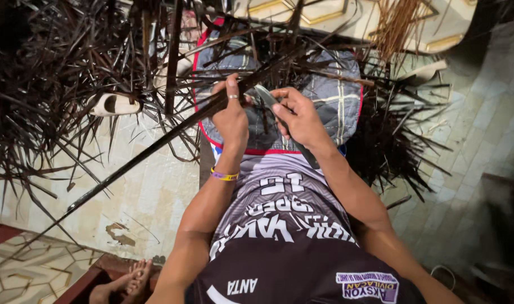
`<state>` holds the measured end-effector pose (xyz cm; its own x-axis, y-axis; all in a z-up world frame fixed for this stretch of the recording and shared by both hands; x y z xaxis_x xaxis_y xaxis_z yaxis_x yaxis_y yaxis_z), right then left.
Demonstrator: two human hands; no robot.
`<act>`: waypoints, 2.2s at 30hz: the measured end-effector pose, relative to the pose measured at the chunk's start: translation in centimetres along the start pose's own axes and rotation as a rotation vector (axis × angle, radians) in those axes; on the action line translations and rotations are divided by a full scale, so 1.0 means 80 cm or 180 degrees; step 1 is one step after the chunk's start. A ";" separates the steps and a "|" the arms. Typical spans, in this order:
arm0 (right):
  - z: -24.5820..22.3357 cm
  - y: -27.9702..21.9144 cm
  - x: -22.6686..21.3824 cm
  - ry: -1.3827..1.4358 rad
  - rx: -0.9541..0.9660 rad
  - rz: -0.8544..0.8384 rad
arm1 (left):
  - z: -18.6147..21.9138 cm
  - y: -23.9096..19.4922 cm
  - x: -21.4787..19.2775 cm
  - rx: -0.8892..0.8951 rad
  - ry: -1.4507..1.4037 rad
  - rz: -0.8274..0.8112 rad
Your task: The person sits on the floor and uses a knife to strip and cut dried palm leaves into smaller pieces. They repeatedly pull fibers from the leaves and cut them, placing the processed material into a pile on their lap.
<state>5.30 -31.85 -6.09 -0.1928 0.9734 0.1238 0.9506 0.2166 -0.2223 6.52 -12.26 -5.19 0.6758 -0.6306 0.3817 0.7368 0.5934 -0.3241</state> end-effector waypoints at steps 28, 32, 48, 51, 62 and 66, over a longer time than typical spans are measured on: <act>-0.004 0.010 -0.041 0.0379 0.0145 0.1371 | 0.013 -0.017 -0.035 0.0161 0.0078 -0.0234; 0.003 0.018 -0.034 0.0520 0.0192 0.1067 | 0.014 -0.019 -0.036 0.0299 0.0327 -0.0273; -0.031 0.017 -0.043 0.1045 0.0434 0.0819 | 0.023 0.024 -0.044 -0.0405 -0.0252 0.0175; -0.020 0.019 -0.052 0.1069 0.0401 0.0739 | 0.011 0.030 -0.052 -0.0502 -0.0446 -0.0064; -0.018 0.015 -0.046 0.0970 -0.0002 0.0257 | -0.082 -0.002 -0.022 -0.0731 -0.0806 -0.1115; -0.020 0.011 -0.036 0.0779 0.0139 0.0165 | -0.038 -0.014 -0.001 -0.0241 -0.0489 -0.0902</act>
<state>7.07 -34.61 -5.09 -0.0745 0.9373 0.3405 0.9452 0.1752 -0.2755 5.72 -14.38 -7.50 0.4367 -0.6791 0.5900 0.8984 0.3627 -0.2475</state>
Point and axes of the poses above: each hand's wrist, its own y-axis towards the middle knuckle, its own x-axis out of the palm, z = x × y, the point moved 5 cm from there along y, towards the middle knuckle, and after that the axes turned 7 degrees about -y, right-handed, at the moved point
